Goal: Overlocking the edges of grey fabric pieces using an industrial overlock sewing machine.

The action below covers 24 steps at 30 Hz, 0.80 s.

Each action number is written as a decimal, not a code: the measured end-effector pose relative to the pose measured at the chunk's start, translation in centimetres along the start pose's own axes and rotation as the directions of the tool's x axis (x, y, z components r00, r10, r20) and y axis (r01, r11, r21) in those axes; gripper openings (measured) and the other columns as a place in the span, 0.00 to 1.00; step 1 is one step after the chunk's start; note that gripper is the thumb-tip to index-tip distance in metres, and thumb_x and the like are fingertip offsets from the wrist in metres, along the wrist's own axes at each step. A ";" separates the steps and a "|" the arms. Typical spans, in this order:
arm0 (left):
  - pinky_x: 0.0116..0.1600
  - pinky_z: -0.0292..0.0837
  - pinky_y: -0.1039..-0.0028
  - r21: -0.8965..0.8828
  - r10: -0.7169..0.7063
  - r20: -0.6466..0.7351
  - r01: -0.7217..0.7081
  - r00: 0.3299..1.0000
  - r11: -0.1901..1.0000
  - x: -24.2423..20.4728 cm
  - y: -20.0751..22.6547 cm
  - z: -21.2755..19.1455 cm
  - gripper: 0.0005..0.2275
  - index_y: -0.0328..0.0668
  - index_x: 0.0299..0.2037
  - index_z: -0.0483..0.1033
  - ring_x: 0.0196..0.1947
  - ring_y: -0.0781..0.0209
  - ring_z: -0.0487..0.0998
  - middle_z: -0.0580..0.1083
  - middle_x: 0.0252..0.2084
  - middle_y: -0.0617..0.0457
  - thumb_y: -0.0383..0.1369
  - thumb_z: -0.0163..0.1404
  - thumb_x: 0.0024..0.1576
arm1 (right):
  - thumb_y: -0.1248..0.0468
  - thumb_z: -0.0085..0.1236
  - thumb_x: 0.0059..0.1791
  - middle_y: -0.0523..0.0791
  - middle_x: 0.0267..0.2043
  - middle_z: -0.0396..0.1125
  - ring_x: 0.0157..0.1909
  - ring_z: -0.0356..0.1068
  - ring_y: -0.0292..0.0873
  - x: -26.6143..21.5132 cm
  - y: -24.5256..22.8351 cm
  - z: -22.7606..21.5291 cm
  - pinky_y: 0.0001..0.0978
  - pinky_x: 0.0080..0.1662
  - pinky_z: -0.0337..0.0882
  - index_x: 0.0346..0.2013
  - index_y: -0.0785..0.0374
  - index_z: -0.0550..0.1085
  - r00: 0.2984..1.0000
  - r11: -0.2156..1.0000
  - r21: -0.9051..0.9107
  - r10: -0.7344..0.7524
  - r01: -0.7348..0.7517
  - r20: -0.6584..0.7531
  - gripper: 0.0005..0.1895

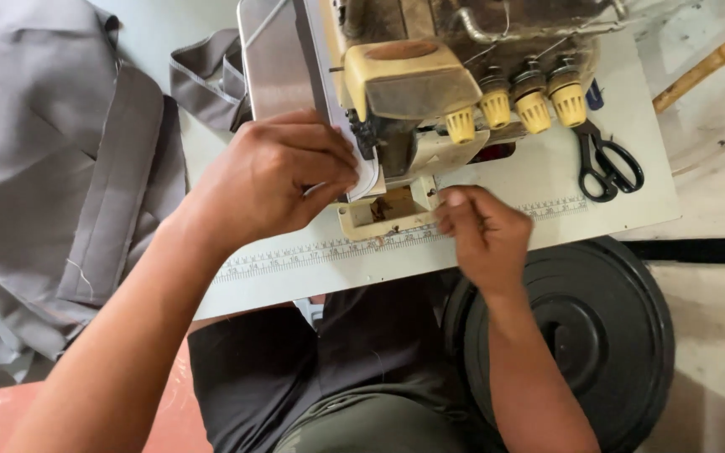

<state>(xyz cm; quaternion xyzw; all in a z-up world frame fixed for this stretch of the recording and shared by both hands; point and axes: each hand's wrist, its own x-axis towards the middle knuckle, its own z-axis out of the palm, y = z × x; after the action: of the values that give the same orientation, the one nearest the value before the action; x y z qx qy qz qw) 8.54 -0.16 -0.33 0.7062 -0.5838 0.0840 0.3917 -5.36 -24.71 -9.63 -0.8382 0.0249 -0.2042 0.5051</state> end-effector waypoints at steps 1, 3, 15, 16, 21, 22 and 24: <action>0.48 0.79 0.65 -0.001 0.005 -0.004 -0.005 1.000 1.000 -0.1 -0.2 0.1 0.05 0.28 0.35 0.84 0.40 0.50 0.81 0.80 0.38 0.45 0.23 0.57 0.62 | 0.60 0.50 0.59 0.47 0.28 0.74 0.27 0.75 0.41 0.0 0.9 -0.7 0.31 0.32 0.75 0.40 0.69 0.79 0.996 0.992 -0.115 -0.060 0.052 -0.068 0.16; 0.48 0.80 0.65 0.003 -0.003 -0.032 0.003 0.999 1.000 -0.3 -0.3 0.4 0.04 0.29 0.35 0.84 0.41 0.50 0.81 0.80 0.38 0.45 0.22 0.58 0.62 | 0.61 0.50 0.59 0.47 0.29 0.74 0.27 0.75 0.40 -0.3 2.2 -1.3 0.31 0.33 0.75 0.40 0.69 0.79 0.996 0.990 -0.137 -0.029 0.017 -0.090 0.14; 0.40 0.73 0.67 0.234 -0.054 -0.152 0.089 0.987 0.968 -0.9 -0.7 2.3 0.06 0.33 0.34 0.83 0.36 0.51 0.72 0.77 0.37 0.49 0.22 0.57 0.65 | 0.64 0.54 0.58 0.50 0.29 0.73 0.28 0.74 0.42 -0.6 3.8 -0.8 0.33 0.34 0.76 0.40 0.71 0.78 0.989 0.988 -0.149 -0.054 0.033 -0.140 0.12; 0.40 0.73 0.68 0.275 -0.070 -0.165 0.114 0.984 0.955 -0.9 -0.4 2.6 0.06 0.34 0.34 0.84 0.37 0.52 0.72 0.77 0.37 0.50 0.22 0.57 0.65 | 0.62 0.54 0.58 0.50 0.29 0.73 0.29 0.75 0.43 -1.1 4.1 -0.9 0.35 0.35 0.77 0.41 0.71 0.78 0.989 0.986 -0.166 -0.047 0.023 -0.141 0.13; 0.44 0.73 0.66 0.292 -0.131 -0.103 0.156 0.986 0.944 -1.0 1.3 2.3 0.07 0.29 0.38 0.84 0.41 0.50 0.71 0.76 0.41 0.47 0.26 0.53 0.65 | 0.65 0.54 0.58 0.50 0.29 0.74 0.28 0.74 0.42 -0.5 4.1 -0.7 0.34 0.34 0.75 0.41 0.71 0.79 0.988 0.985 -0.173 -0.047 0.021 -0.146 0.11; 0.49 0.74 0.64 0.293 -0.151 -0.096 0.173 0.984 0.941 -1.1 1.6 2.3 0.09 0.27 0.42 0.84 0.44 0.47 0.72 0.75 0.44 0.45 0.27 0.52 0.66 | 0.66 0.54 0.58 0.50 0.29 0.74 0.27 0.73 0.41 -0.4 4.2 -0.8 0.33 0.33 0.74 0.41 0.70 0.79 0.989 0.984 -0.174 -0.047 0.022 -0.140 0.10; 0.56 0.73 0.61 0.298 -0.156 -0.097 0.178 0.983 0.938 -1.0 2.0 2.5 0.10 0.26 0.44 0.83 0.46 0.44 0.73 0.75 0.45 0.43 0.28 0.52 0.66 | 0.67 0.55 0.58 0.49 0.28 0.73 0.26 0.73 0.41 -0.3 3.8 -0.8 0.32 0.32 0.73 0.40 0.71 0.79 0.987 0.982 -0.186 -0.064 0.036 -0.148 0.09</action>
<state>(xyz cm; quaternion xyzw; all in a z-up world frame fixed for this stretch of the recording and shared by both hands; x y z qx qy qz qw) 5.61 -1.05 -1.76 0.8016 -0.4875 0.1648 0.3043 -5.33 -27.16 -12.69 -0.8633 0.0612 -0.2773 0.4173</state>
